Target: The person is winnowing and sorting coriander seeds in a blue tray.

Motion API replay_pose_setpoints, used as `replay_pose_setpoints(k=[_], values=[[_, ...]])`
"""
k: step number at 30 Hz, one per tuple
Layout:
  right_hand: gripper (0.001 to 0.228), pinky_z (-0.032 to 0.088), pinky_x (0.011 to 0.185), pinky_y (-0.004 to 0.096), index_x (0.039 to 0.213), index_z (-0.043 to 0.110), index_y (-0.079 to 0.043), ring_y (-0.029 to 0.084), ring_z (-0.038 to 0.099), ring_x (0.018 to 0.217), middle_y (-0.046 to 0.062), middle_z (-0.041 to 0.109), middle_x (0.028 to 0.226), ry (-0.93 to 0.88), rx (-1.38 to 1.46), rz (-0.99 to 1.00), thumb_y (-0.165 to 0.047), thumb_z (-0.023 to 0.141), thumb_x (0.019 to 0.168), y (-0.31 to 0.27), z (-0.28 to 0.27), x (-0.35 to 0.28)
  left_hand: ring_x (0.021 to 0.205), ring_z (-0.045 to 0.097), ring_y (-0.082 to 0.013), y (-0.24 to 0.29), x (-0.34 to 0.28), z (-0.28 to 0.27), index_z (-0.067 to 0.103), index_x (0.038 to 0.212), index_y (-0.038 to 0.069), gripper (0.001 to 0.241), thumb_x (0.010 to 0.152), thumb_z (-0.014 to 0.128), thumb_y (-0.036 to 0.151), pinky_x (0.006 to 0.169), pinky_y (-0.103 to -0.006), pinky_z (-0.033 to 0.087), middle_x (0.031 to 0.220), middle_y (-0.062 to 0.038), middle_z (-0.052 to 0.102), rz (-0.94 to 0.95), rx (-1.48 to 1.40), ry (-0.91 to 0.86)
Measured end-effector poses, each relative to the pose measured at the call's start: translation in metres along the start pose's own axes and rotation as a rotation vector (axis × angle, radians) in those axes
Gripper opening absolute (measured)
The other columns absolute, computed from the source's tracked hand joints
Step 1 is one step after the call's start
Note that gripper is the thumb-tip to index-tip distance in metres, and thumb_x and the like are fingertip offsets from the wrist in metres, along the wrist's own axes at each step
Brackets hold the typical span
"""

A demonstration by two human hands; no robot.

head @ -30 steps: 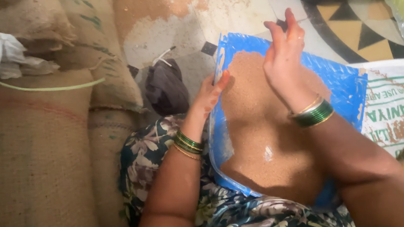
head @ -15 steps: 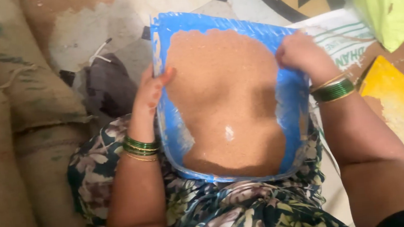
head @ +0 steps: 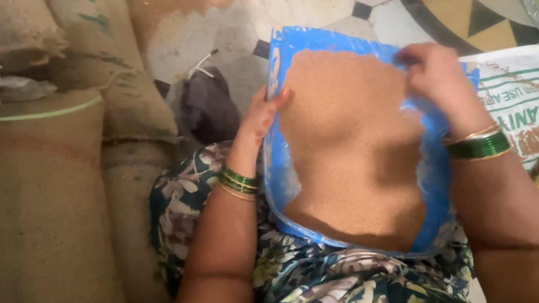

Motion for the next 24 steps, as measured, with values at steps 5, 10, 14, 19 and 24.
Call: replay_pose_setpoints(k=[5,10,14,19,24], values=[[0.039,0.051,0.086,0.053,0.121,0.072,0.0,0.049,0.062,0.097,0.031,0.065,0.105,0.07,-0.237,-0.004,0.002,0.057,0.084,0.036,0.022,-0.017,0.103,0.058,-0.0092,0.004,-0.006,0.012,0.064,0.13,0.004,0.048,0.091,0.078,0.029,0.096,-0.0279,0.047,0.112,0.002,0.065,0.031,-0.037,-0.074],[0.026,0.051,0.088,0.052,0.108,0.067,0.005,0.048,0.062,0.099,0.028,0.065,0.105,-0.064,-0.201,-0.096,0.004,0.052,0.086,-0.011,0.056,-0.029,0.099,0.057,-0.0082,0.0,0.0,0.005,0.065,0.129,0.002,0.046,0.094,0.079,0.027,0.092,-0.0266,0.048,0.109,0.003,0.064,0.064,-0.025,-0.066],[0.025,0.053,0.086,0.051,0.104,0.075,-0.001,0.045,0.066,0.09,0.027,0.069,0.096,-0.156,-0.165,0.024,-0.002,0.057,0.088,-0.055,0.037,-0.023,0.098,0.057,-0.0084,0.001,-0.002,0.004,0.064,0.127,-0.001,0.041,0.097,0.079,0.024,0.089,-0.0261,0.046,0.107,0.001,0.064,0.036,-0.01,-0.054],[0.017,0.055,0.08,0.046,0.103,0.073,0.002,0.041,0.069,0.087,0.024,0.071,0.098,0.046,0.022,-0.122,-0.009,0.068,0.091,-0.075,0.027,-0.012,0.075,0.036,-0.0124,0.002,-0.007,0.002,0.065,0.136,0.001,0.049,0.093,0.078,0.021,0.061,-0.029,0.023,0.107,-0.001,0.066,-0.09,-0.008,0.042],[0.014,0.053,0.076,0.049,0.103,0.073,0.002,0.042,0.067,0.084,0.025,0.07,0.096,0.161,-0.055,-0.074,-0.006,0.068,0.093,-0.052,0.029,0.001,0.103,0.058,-0.0085,0.015,-0.008,0.014,0.064,0.13,0.004,0.048,0.091,0.079,0.027,0.093,-0.025,0.046,0.111,0.003,0.066,0.022,-0.05,-0.045]])
Point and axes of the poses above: each hand's wrist, its own x-axis towards the middle knuckle, its own z-axis out of the palm, y = z × x, the point moved 8 cm from there along x, towards the middle knuckle
